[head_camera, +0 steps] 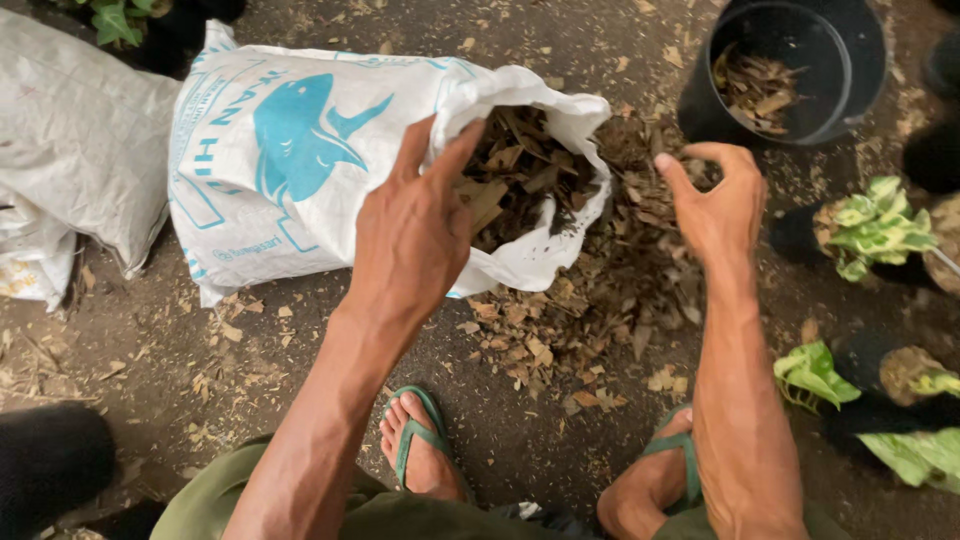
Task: The person sits on the ground sorting through a pile of dry leaves, picking pieces by hand and placing handfuls of leaves into a woven sack. They continue gathering and transferring leaves from the ground pile into the sack throughout the episode.
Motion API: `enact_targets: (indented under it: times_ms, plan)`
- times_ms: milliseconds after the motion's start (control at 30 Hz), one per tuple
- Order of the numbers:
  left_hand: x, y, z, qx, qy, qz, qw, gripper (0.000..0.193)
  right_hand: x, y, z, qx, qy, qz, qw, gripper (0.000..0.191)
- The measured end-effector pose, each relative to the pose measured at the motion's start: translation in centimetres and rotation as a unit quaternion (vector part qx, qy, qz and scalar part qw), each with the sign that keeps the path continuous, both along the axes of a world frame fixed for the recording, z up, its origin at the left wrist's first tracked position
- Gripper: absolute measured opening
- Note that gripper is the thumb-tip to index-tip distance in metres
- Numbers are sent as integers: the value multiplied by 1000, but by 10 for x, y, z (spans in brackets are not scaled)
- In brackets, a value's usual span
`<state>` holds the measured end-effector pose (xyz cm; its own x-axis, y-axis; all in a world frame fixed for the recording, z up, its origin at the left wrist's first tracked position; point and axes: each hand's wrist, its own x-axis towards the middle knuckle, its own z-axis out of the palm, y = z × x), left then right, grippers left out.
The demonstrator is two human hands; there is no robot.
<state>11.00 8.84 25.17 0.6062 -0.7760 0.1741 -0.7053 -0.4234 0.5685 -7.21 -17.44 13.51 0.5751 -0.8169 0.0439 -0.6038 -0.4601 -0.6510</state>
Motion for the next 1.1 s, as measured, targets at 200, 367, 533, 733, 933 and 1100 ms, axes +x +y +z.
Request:
enact_targets:
  times_ms: [200,367,533,733,933,1100]
  plan:
    - [2,7,1,-25,18,-24,999,65,113,73,-12,233,-74,374,895,23]
    - [-4,4,2,-9,65,-27,998,66,197,116,-41,311,-81,393,862,23]
    - [-3,3,7,0,113,-44,993,68,228,138,-61,238,-69,386,889,24]
    - [4,4,-5,-48,113,-59,991,54,256,150,-69,167,-52,381,908,24]
    - [12,8,-14,-40,124,-74,989,56,273,154,-67,136,-45,382,913,24]
    - [14,12,-15,-58,112,-70,990,57,282,157,-65,119,-43,383,915,24]
